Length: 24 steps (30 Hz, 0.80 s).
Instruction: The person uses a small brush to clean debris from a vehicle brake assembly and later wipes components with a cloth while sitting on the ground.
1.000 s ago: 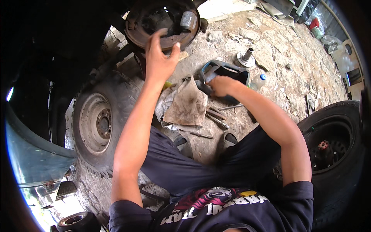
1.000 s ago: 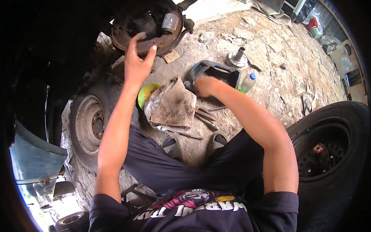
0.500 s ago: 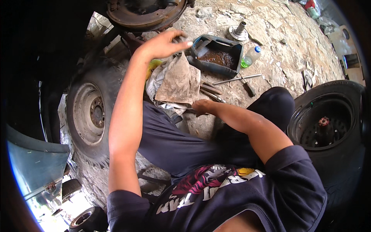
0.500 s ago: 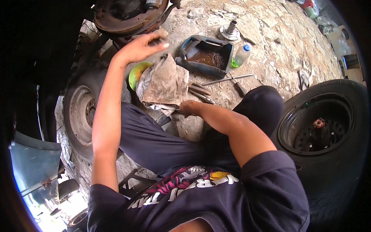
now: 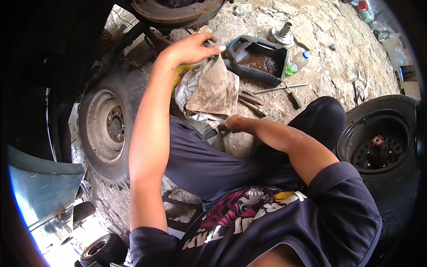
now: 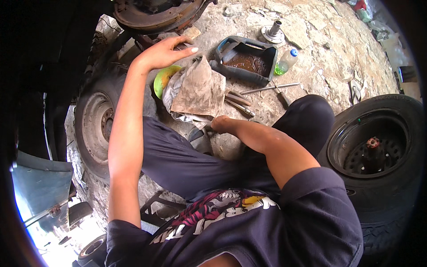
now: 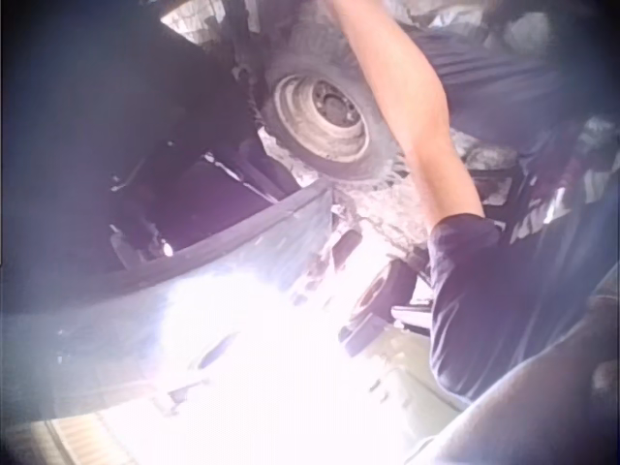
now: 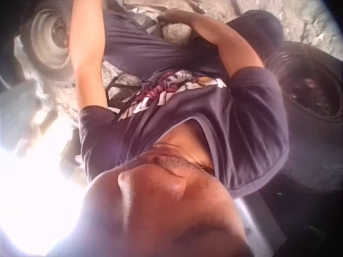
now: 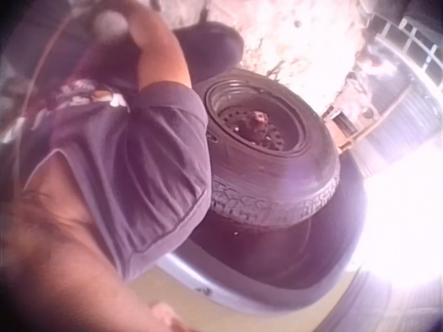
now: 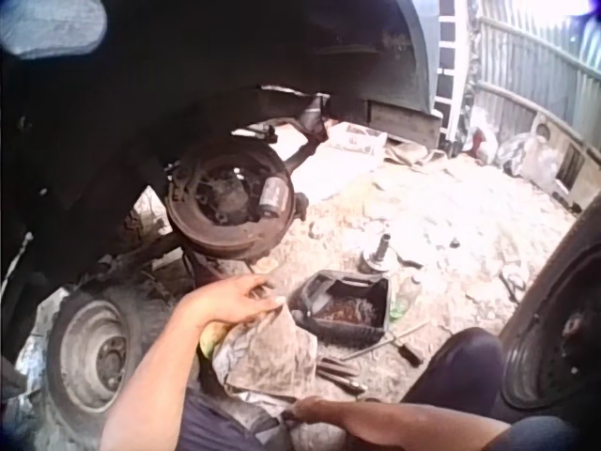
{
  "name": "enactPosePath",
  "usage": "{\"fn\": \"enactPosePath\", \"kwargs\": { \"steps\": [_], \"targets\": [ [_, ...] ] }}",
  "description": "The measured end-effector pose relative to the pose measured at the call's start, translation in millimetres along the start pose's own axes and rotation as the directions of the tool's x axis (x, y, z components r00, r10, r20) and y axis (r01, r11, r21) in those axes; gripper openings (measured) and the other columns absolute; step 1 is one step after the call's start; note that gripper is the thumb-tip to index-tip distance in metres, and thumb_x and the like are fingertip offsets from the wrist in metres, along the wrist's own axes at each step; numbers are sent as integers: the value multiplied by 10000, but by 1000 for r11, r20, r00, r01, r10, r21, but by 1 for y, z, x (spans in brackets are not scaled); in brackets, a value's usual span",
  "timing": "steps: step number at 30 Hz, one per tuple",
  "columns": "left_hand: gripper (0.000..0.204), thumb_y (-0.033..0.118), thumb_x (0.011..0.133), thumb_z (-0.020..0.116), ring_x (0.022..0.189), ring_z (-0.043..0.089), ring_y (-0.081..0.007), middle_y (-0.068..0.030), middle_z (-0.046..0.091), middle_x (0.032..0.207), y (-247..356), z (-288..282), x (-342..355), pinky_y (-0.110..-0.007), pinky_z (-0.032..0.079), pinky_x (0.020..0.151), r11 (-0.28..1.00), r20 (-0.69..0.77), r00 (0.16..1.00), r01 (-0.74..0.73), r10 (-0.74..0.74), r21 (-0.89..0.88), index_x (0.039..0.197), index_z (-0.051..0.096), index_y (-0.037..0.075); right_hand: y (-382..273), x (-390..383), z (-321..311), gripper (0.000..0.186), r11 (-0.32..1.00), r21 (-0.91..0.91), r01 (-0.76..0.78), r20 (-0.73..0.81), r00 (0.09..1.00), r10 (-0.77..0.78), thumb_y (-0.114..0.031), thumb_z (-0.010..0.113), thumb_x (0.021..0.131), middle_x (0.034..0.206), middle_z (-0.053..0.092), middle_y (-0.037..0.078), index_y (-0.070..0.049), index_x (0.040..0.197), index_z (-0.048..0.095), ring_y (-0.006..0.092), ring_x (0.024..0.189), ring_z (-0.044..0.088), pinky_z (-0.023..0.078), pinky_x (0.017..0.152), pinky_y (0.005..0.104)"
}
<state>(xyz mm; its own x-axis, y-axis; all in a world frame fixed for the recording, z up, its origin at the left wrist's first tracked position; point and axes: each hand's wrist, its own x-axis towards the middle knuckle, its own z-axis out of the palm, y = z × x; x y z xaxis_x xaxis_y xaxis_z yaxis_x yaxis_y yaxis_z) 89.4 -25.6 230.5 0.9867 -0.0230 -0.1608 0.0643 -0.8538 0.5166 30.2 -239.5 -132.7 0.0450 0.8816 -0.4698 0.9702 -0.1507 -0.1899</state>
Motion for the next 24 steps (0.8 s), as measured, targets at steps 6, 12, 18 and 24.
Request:
{"fn": "enactPosePath", "kwargs": {
  "steps": [6, 12, 18, 24],
  "targets": [
    [492, 381, 925, 680, 937, 601, -140, -101, 675, 998, -5, -17, -13, -295, 484, 861, 979, -185, 980, -106, 74, -174, 1193, 621, -27, 17, -36, -145, 333, 958, -76, 278, 390, 892, -228, -302, 785, 737, 864, 736, 127, -29, 926, 754, 310, 871, 705, 560, 777, 439],
    [182, 171, 914, 677, 696, 569, -38, 0, 678, 759, 19, -34, -7, -232, 472, 651, 873, -781, 624, -372, -16, -316, 950, 704, -6, 85, -105, -318, 439, 990, 84, -117, -13, 993, 118, -364, 722, 766, 952, 720, 188, 21, 977, 714, 322, 913, 694, 548, 815, 440],
    [376, 218, 843, 721, 1116, 557, -320, -192, 592, 1146, -29, -41, 2, -403, 416, 998, 996, -975, 215, -56, -61, -75, 1139, 604, 17, 139, -188, -396, 219, 883, 465, 73, -683, 664, 305, -163, 634, 900, 798, 709, 97, -32, 1054, 717, 149, 675, 654, 544, 613, 325],
    [676, 357, 876, 710, 1312, 417, -292, -187, 380, 1461, -59, -55, 8, -500, 358, 1066, 617, -678, 199, -294, -707, -730, 1377, 431, -1, 160, -172, -390, 250, 769, 574, 282, -812, 315, 491, -199, 615, 970, 879, 740, 97, -2, 1095, 705, 122, 693, 656, 544, 630, 300]
  ]
}}
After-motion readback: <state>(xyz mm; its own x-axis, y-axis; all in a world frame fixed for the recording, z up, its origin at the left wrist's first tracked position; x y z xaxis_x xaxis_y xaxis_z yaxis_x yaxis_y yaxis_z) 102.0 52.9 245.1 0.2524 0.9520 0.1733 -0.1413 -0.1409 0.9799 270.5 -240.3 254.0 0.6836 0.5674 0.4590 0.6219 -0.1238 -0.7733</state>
